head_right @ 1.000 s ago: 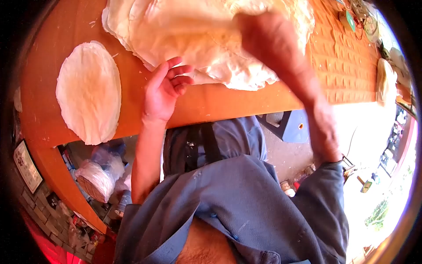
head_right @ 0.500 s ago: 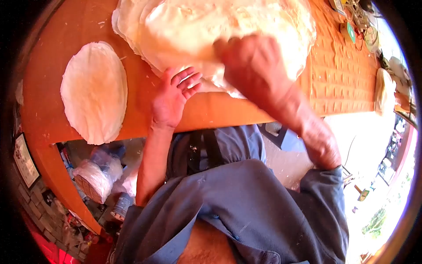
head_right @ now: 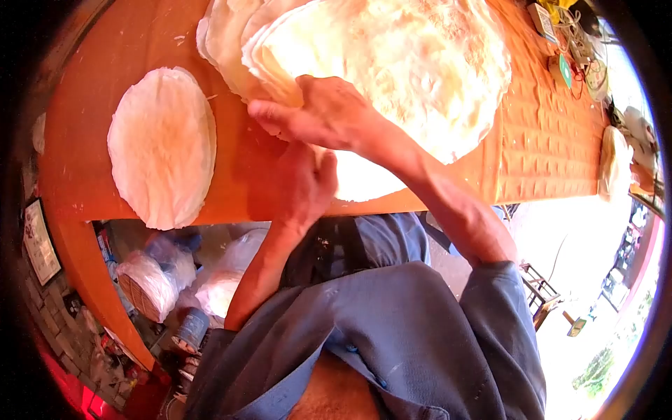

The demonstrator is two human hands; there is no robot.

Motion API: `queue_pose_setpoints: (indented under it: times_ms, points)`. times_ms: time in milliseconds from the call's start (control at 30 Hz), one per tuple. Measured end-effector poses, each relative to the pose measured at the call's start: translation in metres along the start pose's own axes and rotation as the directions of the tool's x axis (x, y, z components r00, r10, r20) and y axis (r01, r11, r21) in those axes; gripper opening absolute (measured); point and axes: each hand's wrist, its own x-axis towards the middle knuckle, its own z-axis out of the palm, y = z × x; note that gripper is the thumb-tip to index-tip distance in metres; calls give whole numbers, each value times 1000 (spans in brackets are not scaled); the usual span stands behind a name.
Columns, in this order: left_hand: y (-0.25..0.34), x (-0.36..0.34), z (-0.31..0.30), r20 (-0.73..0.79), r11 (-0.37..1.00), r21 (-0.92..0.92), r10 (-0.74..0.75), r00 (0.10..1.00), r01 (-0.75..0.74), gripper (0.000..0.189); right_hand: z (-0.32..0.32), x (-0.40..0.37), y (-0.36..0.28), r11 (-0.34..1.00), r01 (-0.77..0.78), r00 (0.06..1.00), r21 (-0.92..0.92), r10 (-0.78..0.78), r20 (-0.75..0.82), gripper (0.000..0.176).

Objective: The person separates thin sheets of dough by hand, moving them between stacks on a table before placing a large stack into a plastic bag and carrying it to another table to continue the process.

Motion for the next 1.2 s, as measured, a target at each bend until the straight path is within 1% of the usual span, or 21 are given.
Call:
queue_pose_setpoints:
  times_ms: [33,67,100,133,200,233,300,367,500,533,567,600,633,700,733,767,867,933,1067,1167,1200]
  points:
    - [-1,-1,1,158,969,193,124,980,-153,42,6,8,11,972,66,998,-227,-68,-1,64]
    - [1,-2,3,140,969,165,160,977,-182,44,16,7,26,989,103,991,-108,-111,-77,57]
    - [4,-4,6,121,968,134,194,973,-210,47,6,2,18,968,81,996,-240,-86,-12,47]
    - [8,-6,4,137,979,-70,201,970,-193,44,-5,-2,10,927,76,997,-368,-60,53,39]
    - [8,-6,-5,116,877,-473,157,981,-84,43,-15,-15,-1,943,189,973,-273,-217,-78,40]
    - [6,-7,-8,79,751,-660,99,992,-23,45,-19,-25,-9,962,212,968,-171,-231,-101,38]
    - [-8,-14,-8,35,319,-943,-202,979,100,52,-31,-50,-35,973,211,975,93,-202,-97,31]
    - [-18,4,-23,-1,227,-971,-314,950,73,53,-45,-69,-58,908,141,989,395,-145,-19,35]
    - [-31,29,-67,-63,295,-955,-343,937,44,54,-84,-61,-35,733,369,929,572,-301,-213,35]
    - [-39,30,-77,-44,282,-957,-346,937,60,55,-95,-53,-19,673,327,943,663,-282,-178,35]
    - [-50,26,-86,1,233,-968,-361,933,91,55,-106,-45,-2,606,277,955,746,-262,-143,35]
    - [-63,21,-93,44,163,-980,-377,925,113,56,-116,-29,30,641,176,977,747,-206,-53,35]
    - [-86,14,-98,141,5,-988,-409,901,157,52,-114,-13,57,680,201,979,705,-167,-118,35]
    - [-111,15,-83,-23,381,-887,-601,799,262,49,-104,39,140,803,88,994,589,-32,-106,40]
    - [-119,18,-73,-23,376,-902,-530,848,210,43,-98,53,176,896,15,996,443,26,-86,56]
    - [-123,19,-61,-44,472,-843,-536,843,256,45,-79,89,247,918,36,968,395,66,-242,69]
    - [-116,17,-47,-103,512,-810,-604,790,286,42,-60,68,217,910,128,932,395,26,-362,59]
    - [-103,20,-47,-105,515,-803,-616,781,299,41,-61,59,188,956,141,936,256,-44,-350,47]
    - [-106,23,-38,-200,621,-732,-589,783,281,40,-68,53,168,877,198,937,438,-37,-348,23]
    - [-102,31,-38,-201,615,-723,-624,755,316,40,-85,68,171,867,-213,922,451,331,-201,20]
    - [-103,33,-36,-219,627,-710,-630,745,322,40,-86,70,170,883,-161,937,441,277,-211,24]
